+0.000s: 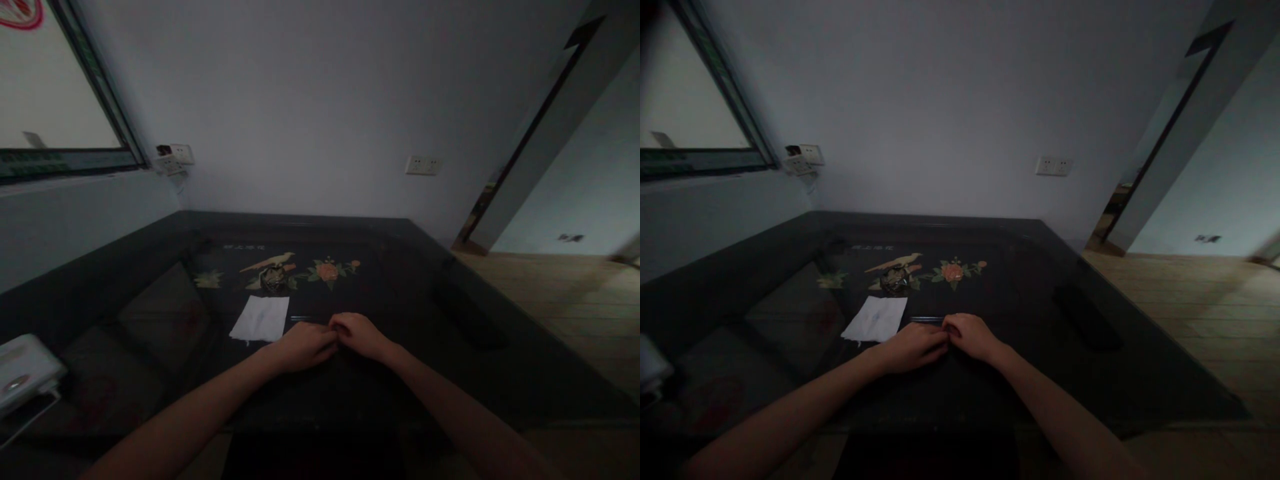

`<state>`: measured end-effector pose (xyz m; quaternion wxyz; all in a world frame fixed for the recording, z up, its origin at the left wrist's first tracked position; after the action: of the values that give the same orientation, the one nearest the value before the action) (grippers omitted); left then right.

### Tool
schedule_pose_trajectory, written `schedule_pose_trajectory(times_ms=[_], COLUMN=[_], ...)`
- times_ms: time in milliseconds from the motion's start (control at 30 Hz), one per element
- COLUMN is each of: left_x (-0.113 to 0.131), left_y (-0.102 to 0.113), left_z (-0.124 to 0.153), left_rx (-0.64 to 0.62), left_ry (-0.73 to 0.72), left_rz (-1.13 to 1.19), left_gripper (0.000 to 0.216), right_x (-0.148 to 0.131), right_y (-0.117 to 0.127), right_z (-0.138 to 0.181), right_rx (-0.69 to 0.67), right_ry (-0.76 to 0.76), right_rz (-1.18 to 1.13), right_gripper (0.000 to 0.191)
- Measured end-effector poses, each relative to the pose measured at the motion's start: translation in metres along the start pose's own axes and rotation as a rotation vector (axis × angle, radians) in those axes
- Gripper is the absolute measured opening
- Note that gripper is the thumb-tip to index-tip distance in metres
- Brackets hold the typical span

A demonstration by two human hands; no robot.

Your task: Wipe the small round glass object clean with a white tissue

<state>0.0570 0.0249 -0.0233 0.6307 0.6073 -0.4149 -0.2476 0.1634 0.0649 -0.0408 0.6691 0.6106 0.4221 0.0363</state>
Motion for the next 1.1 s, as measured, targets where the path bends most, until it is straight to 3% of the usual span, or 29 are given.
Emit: schedule_pose_trajectory(times_ms=[633, 900, 1100], left_x=[-0.017, -0.089, -0.141], left_y=[0.006, 0.05, 0.068], left_z=[-0.001, 0.017, 0.049], left_rx=[0.077, 0.308, 0.263], left_ry=[0.086, 0.36, 0.541], left_rz=[0.071, 0.107, 0.132], left_gripper=[0.014, 0.023, 0.025], right_x=[-0.002, -0.008, -0.013], right_y=[0.003, 0.01, 0.009], right_z=[0.003, -0.006, -0.046], right_rx=[0.023, 0.017, 0.108], right_ry=[-0.01, -0.067, -0.015], right_rz=[0.014, -0.116, -0.209], right_gripper=[0.006, 0.008, 0.018])
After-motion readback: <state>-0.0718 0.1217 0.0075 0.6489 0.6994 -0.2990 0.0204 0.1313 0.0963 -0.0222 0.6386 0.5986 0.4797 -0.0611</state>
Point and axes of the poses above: each hand's wrist, its own z-axis away from the middle knuckle, its own y-axis out of the back of the hand, x = y × z, the point moved 6 cm from there along -z, towards the middle knuckle, and after that the axes turned 3 degrees about -y, right-handed, at the moved point
